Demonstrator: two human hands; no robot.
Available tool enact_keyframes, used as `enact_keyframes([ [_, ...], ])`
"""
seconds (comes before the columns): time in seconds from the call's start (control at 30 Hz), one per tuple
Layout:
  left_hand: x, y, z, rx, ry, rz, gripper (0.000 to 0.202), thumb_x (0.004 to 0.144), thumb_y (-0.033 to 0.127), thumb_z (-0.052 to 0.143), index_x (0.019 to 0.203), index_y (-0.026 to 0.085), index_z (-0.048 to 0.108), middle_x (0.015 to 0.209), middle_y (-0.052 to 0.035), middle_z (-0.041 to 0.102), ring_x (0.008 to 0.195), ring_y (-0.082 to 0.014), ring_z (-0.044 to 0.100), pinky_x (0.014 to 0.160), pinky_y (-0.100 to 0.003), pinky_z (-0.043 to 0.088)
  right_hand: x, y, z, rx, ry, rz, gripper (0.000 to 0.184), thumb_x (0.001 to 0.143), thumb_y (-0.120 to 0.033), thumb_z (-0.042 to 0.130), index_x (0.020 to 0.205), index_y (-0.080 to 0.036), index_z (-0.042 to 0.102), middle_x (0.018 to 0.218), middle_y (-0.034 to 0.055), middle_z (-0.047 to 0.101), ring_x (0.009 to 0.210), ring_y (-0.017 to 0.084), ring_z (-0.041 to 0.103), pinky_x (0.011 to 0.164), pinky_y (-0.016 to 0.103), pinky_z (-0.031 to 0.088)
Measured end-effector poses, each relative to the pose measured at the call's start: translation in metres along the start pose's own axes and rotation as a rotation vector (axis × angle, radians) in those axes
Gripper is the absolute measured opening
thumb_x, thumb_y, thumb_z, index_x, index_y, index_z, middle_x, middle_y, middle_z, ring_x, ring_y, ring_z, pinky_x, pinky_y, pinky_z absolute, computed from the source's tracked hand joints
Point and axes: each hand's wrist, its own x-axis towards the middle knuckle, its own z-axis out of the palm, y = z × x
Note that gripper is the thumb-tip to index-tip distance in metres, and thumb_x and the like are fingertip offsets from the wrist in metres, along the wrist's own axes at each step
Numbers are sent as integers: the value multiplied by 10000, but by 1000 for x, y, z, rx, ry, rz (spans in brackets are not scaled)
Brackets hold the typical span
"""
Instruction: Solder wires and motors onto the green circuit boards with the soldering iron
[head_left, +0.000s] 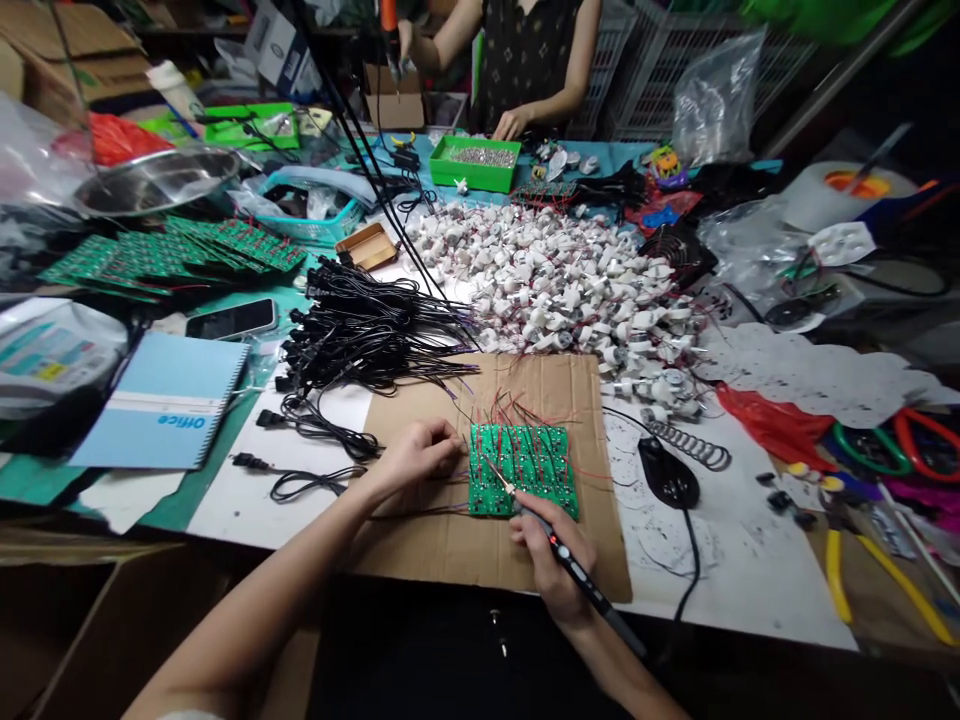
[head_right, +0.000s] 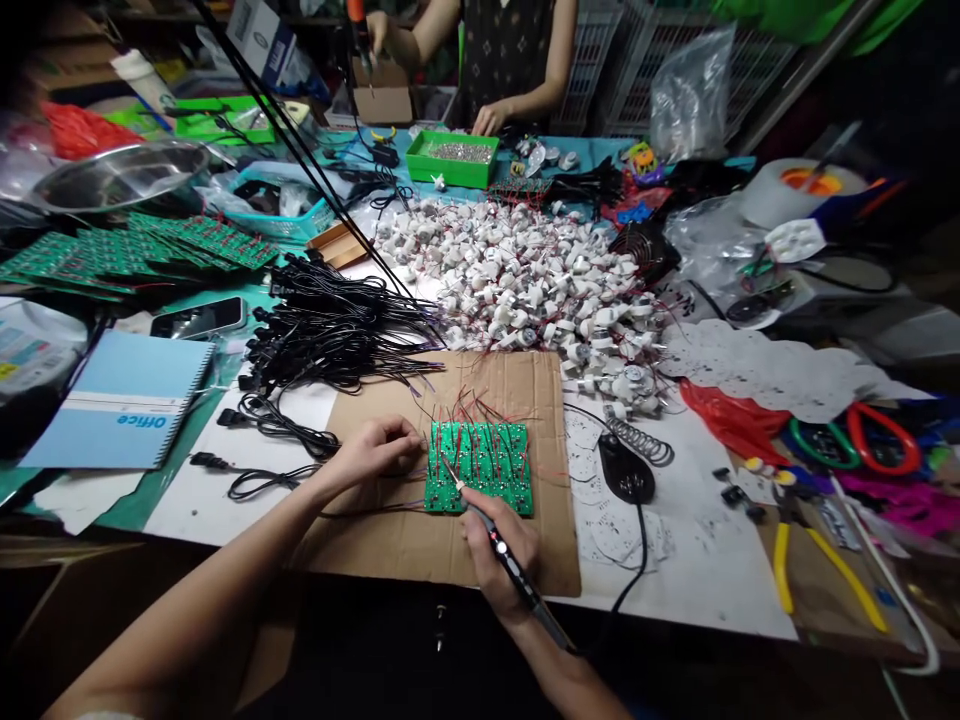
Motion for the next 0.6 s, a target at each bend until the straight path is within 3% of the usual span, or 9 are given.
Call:
enact_keyframes([
  [0.3, 5, -2, 0, 239, 15, 90, 275, 913, 403, 538, 806, 192, 679, 781, -31, 735, 731, -183, 638, 686, -288, 450, 13, -3, 12, -41, -20, -19, 248, 1020, -297, 587, 1161, -234, 781, 957, 58, 825, 620, 160, 765, 584, 252, 648],
  [0.6, 0, 4, 2, 307, 6, 70, 235, 951, 364, 545, 866, 202, 692, 884, -33, 766, 813, -188, 671, 726, -281, 456, 13, 4, 14, -71, -14, -94, 257, 1011, -292, 591, 1176, -238, 782, 837, 35, 818, 590, 163, 758, 605, 262, 656],
])
